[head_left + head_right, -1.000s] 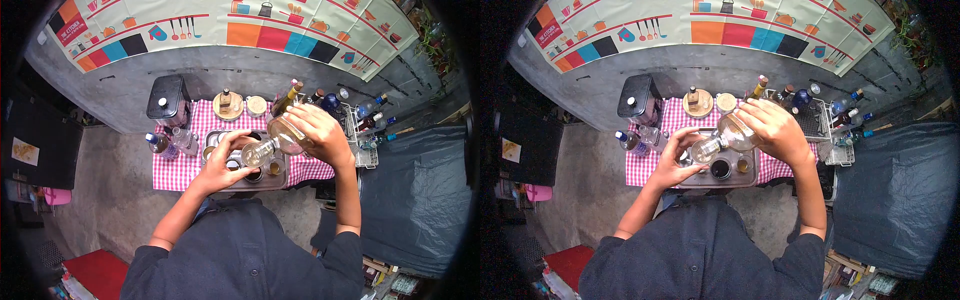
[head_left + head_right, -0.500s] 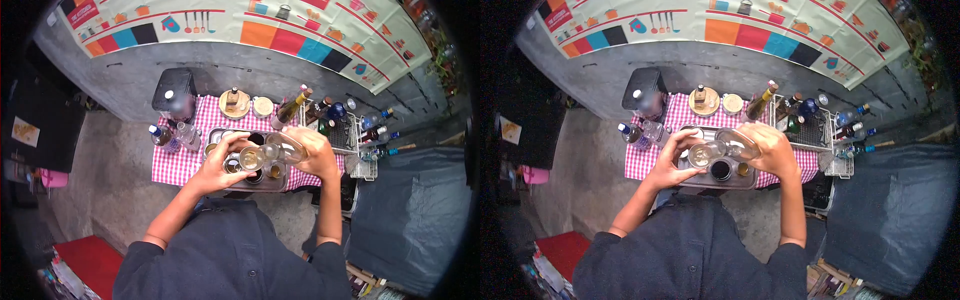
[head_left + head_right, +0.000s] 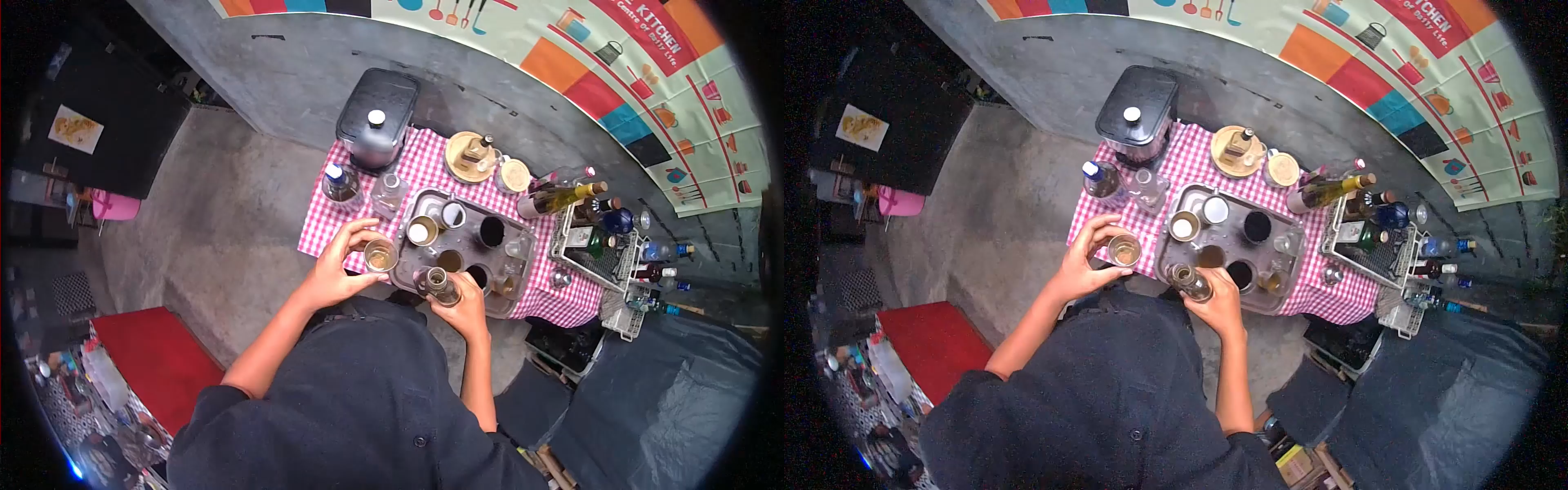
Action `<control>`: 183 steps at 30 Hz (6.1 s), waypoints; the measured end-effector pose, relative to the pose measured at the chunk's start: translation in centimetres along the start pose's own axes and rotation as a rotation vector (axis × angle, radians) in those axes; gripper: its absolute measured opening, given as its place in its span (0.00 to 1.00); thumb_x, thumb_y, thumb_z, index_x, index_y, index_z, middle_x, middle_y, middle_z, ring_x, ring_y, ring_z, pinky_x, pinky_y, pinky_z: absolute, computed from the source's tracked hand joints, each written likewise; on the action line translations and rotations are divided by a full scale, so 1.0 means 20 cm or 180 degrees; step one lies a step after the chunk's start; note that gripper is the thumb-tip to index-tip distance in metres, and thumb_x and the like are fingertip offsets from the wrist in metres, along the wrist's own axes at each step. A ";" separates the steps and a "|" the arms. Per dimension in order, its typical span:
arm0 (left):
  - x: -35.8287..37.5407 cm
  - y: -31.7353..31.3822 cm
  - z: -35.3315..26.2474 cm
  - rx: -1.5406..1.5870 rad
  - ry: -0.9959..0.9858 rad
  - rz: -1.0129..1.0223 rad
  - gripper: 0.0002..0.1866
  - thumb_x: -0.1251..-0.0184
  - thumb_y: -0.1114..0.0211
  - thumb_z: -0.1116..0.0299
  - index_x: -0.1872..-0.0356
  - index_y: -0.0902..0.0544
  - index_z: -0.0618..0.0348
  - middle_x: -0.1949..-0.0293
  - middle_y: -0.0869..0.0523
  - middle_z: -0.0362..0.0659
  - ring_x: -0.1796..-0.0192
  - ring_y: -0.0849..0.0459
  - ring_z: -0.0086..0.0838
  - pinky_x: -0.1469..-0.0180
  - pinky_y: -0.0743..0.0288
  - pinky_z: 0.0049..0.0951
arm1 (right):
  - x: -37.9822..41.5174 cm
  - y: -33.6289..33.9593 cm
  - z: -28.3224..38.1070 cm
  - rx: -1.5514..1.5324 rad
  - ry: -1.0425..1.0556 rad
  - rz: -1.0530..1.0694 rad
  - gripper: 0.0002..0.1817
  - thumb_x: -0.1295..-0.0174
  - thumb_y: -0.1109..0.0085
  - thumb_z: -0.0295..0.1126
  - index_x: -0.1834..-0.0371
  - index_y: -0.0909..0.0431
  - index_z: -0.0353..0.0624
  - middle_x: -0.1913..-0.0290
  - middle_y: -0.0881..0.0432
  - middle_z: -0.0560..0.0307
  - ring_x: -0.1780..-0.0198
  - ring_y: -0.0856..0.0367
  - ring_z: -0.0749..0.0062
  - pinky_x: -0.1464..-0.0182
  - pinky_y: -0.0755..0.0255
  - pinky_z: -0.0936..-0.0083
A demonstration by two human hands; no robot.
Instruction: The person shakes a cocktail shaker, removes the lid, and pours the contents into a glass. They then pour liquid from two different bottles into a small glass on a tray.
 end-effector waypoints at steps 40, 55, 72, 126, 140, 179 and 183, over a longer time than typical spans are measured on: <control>-0.09 0.83 0.16 0.0786 0.0070 0.0363 0.46 0.52 0.28 0.87 0.29 0.41 0.61 0.43 0.22 0.49 0.37 0.23 0.34 0.34 0.28 0.34 | -0.23 -0.95 -0.10 -0.0023 -0.1417 0.0561 0.44 0.48 0.31 0.30 0.27 0.43 0.32 0.30 0.33 0.36 0.29 0.34 0.49 0.27 0.39 0.65; -0.10 0.09 0.23 0.1176 0.0448 0.0565 0.35 0.49 0.30 0.87 0.36 0.30 0.67 0.41 0.22 0.47 0.36 0.23 0.30 0.31 0.30 0.33 | -0.04 0.11 -0.50 0.0713 -0.1227 0.0231 0.54 0.53 0.25 0.38 0.25 0.47 0.34 0.28 0.37 0.35 0.28 0.36 0.46 0.29 0.37 0.62; -0.26 -0.36 0.92 0.0997 0.1117 -0.0334 0.20 0.39 0.29 0.77 0.48 0.27 0.64 0.56 0.15 0.43 0.53 0.14 0.26 0.50 0.18 0.26 | -0.01 0.13 -0.80 0.0597 -0.0746 0.1093 0.50 0.45 0.32 0.45 0.24 0.48 0.34 0.28 0.37 0.35 0.28 0.36 0.47 0.27 0.39 0.64; 0.04 0.64 0.60 0.1048 0.0865 -0.0221 0.27 0.44 0.30 0.81 0.42 0.28 0.62 0.48 0.20 0.42 0.45 0.20 0.26 0.43 0.23 0.29 | -0.40 -0.94 -0.14 0.0176 -0.0676 0.1657 0.53 0.50 0.26 0.36 0.23 0.50 0.36 0.28 0.37 0.33 0.27 0.36 0.49 0.26 0.40 0.64; -0.06 0.91 0.62 0.0718 0.0866 0.0585 0.27 0.46 0.27 0.78 0.43 0.26 0.60 0.45 0.22 0.42 0.41 0.22 0.28 0.38 0.26 0.32 | -0.35 -1.20 -0.31 -0.0814 -0.1004 0.0227 0.53 0.54 0.25 0.30 0.22 0.45 0.46 0.33 0.26 0.42 0.34 0.24 0.59 0.34 0.31 0.69; -0.24 0.46 0.37 0.0735 0.0492 0.1378 0.29 0.46 0.26 0.80 0.42 0.28 0.62 0.45 0.23 0.42 0.40 0.23 0.27 0.35 0.29 0.30 | -0.09 -0.34 0.17 -0.1010 -0.1008 -0.1373 0.28 0.56 0.27 0.36 0.49 0.19 0.38 0.60 0.13 0.49 0.57 0.14 0.60 0.48 0.23 0.65; -0.25 0.31 0.26 0.0796 0.0470 0.1384 0.29 0.48 0.26 0.78 0.43 0.26 0.61 0.46 0.23 0.40 0.42 0.23 0.26 0.37 0.29 0.30 | -0.09 -0.10 0.19 -0.0759 -0.0694 -0.1495 0.29 0.57 0.26 0.33 0.48 0.20 0.36 0.54 0.15 0.50 0.51 0.16 0.67 0.45 0.25 0.69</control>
Point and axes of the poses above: each hand's wrist, its own x-axis away from the middle knuckle, its own y-axis out of the back of the hand, z = x × y, the point moved 4 cm from there along -x, towards the middle knuckle
